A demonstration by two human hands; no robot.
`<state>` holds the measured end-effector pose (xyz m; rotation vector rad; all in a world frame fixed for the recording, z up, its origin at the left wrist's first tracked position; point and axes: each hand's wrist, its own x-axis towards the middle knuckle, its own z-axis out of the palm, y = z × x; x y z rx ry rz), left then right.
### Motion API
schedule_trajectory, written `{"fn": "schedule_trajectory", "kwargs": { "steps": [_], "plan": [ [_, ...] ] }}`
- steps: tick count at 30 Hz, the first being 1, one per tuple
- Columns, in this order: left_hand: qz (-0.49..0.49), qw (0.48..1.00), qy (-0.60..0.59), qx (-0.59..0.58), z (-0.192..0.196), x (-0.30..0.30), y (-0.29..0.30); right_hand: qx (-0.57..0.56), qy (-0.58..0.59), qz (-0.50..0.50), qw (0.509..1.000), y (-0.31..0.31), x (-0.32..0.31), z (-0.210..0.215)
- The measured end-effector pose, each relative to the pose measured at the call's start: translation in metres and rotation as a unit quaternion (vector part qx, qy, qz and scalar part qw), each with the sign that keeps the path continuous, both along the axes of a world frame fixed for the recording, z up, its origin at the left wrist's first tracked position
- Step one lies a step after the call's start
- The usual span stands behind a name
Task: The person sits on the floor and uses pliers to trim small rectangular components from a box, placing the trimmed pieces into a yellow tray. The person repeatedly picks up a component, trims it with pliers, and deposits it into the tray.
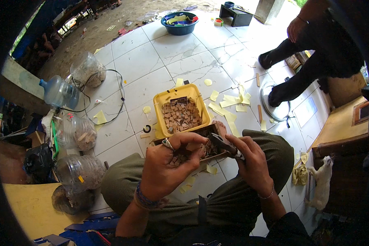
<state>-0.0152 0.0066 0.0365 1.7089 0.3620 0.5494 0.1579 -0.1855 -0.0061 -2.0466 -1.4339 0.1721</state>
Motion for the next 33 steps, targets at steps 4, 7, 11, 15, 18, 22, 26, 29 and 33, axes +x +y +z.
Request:
{"fn": "schedule_trajectory", "kwargs": {
  "steps": [4,7,11,15,18,22,26,29,33],
  "plan": [
    [0.007,1.0,0.002,0.008,-0.001,0.0,-0.001,-0.006,-0.003,-0.002,1.0,0.0,0.0,-0.001],
    [0.006,1.0,-0.001,0.013,-0.002,0.0,0.0,-0.01,0.011,-0.006,1.0,0.0,-0.001,-0.001],
    [0.01,0.999,-0.005,0.032,-0.004,0.001,0.0,-0.022,0.027,-0.007,0.999,0.0,-0.002,0.0],
    [0.011,0.999,0.008,0.029,-0.003,0.0,0.0,-0.022,0.031,-0.005,0.999,0.0,-0.002,0.001],
    [0.009,0.999,0.025,0.021,-0.002,-0.001,0.0,-0.031,0.037,-0.006,0.999,0.0,-0.002,0.003],
    [0.017,1.0,0.005,0.01,-0.004,0.005,-0.001,-0.038,0.057,0.0,0.998,-0.001,-0.004,0.0],
    [0.036,0.999,0.009,-0.005,-0.003,0.004,-0.003,-0.01,0.094,0.023,0.995,-0.001,-0.006,-0.008],
    [0.043,0.998,0.022,-0.035,0.0,0.002,-0.004,-0.02,0.107,0.031,0.994,-0.002,-0.009,-0.011],
    [0.031,0.997,0.052,0.042,0.005,0.002,0.003,-0.035,0.185,0.052,0.981,-0.003,-0.011,-0.002]
  ]
}}
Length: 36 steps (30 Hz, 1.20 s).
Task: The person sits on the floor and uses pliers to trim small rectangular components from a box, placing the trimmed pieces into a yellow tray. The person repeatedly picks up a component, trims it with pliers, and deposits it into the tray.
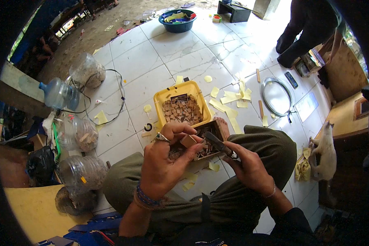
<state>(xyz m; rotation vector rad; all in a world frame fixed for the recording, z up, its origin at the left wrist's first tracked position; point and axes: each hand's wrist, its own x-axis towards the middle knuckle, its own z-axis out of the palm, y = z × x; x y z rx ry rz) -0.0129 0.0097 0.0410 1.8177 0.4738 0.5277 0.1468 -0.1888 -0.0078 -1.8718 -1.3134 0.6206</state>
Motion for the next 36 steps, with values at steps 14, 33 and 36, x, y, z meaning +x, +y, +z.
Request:
{"fn": "schedule_trajectory", "kwargs": {
  "steps": [14,33,36],
  "plan": [
    [-0.12,0.991,0.014,0.057,0.014,-0.012,0.019,-0.164,0.377,0.143,0.9,-0.013,0.016,0.016],
    [-0.133,0.955,0.17,0.204,-0.178,0.078,-0.007,0.045,0.627,-0.371,0.683,-0.006,0.031,0.033],
    [-0.092,0.958,0.171,0.21,-0.22,0.096,0.013,0.043,0.649,-0.364,0.667,-0.011,0.033,0.034]
  ]
}}
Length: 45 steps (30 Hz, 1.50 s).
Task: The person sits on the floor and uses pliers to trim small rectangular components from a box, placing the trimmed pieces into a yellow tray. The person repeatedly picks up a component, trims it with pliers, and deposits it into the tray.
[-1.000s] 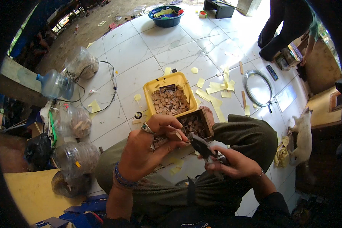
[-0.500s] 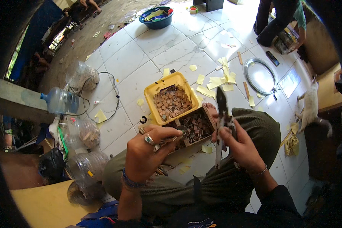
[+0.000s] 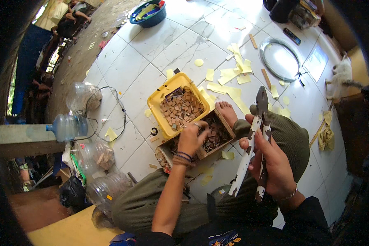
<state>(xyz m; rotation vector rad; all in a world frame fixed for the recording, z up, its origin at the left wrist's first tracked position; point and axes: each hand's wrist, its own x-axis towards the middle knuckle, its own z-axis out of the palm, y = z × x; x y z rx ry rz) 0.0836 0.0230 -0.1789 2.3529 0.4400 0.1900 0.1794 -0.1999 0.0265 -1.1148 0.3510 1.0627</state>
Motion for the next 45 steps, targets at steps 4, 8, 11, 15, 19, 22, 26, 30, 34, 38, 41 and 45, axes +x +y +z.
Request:
{"fn": "schedule_trajectory", "kwargs": {
  "steps": [4,8,11,15,19,22,26,30,34,38,41,45],
  "plan": [
    [0.096,0.99,0.065,-0.08,-0.038,0.037,0.066,0.014,0.016,0.014,1.0,-0.004,0.006,-0.004],
    [0.092,0.981,0.168,-0.001,-0.083,0.052,0.124,0.082,0.059,0.0,0.995,-0.006,0.009,-0.005],
    [0.106,0.955,0.255,0.106,-0.126,0.059,0.149,0.093,0.067,-0.001,0.993,-0.008,0.011,-0.004],
    [0.007,0.969,0.203,0.14,-0.165,0.055,0.151,0.064,0.045,0.0,0.997,-0.005,0.014,-0.004],
    [-0.018,0.966,0.234,0.107,-0.18,0.053,0.137,0.04,0.032,0.001,0.999,0.0,0.016,-0.004],
    [-0.015,0.953,0.27,0.133,-0.181,0.051,0.132,0.053,0.04,-0.006,0.998,-0.001,0.016,-0.004],
    [-0.001,0.962,0.232,0.144,-0.175,0.039,0.14,0.061,0.053,-0.016,0.997,-0.006,0.016,-0.007],
    [0.051,0.97,0.23,0.052,-0.151,0.022,0.163,0.049,0.022,-0.005,0.999,-0.008,0.013,-0.012],
    [0.044,0.983,0.157,0.088,-0.093,0.01,0.18,0.054,-0.013,-0.006,0.998,-0.003,0.006,-0.019],
    [0.049,0.985,0.113,-0.121,0.005,0.022,0.178,0.061,-0.072,0.038,0.995,-0.001,-0.005,-0.027],
    [0.025,0.978,0.037,-0.202,0.092,0.026,0.149,0.076,-0.165,0.11,0.977,0.002,-0.012,-0.033],
    [0.023,0.928,-0.035,-0.37,0.186,0.003,0.084,0.028,-0.482,0.117,0.868,0.013,-0.026,-0.037]
  ]
}}
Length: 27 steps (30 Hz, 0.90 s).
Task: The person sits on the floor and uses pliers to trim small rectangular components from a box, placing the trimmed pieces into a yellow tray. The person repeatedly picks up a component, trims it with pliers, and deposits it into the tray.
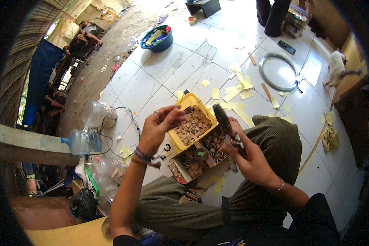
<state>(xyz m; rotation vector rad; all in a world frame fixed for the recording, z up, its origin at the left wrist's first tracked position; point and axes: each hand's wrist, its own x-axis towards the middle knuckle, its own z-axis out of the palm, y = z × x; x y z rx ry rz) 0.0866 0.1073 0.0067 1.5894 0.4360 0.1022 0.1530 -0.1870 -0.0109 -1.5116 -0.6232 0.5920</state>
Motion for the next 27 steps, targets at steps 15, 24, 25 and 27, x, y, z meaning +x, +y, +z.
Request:
{"fn": "schedule_trajectory", "kwargs": {
  "steps": [15,24,25,27],
  "plan": [
    [0.111,0.984,-0.133,0.041,0.042,-0.086,-0.114,-0.114,-0.473,-0.002,0.874,-0.001,-0.005,-0.012],
    [0.119,0.969,-0.163,0.139,0.035,-0.091,-0.108,-0.116,-0.466,-0.015,0.877,0.004,-0.008,-0.015],
    [0.112,0.967,-0.166,0.16,0.035,-0.092,-0.107,-0.109,-0.465,-0.02,0.878,0.004,-0.008,-0.016],
    [0.108,0.963,-0.168,0.181,0.036,-0.092,-0.106,-0.106,-0.46,-0.013,0.881,0.004,-0.009,-0.016]
  ]
}}
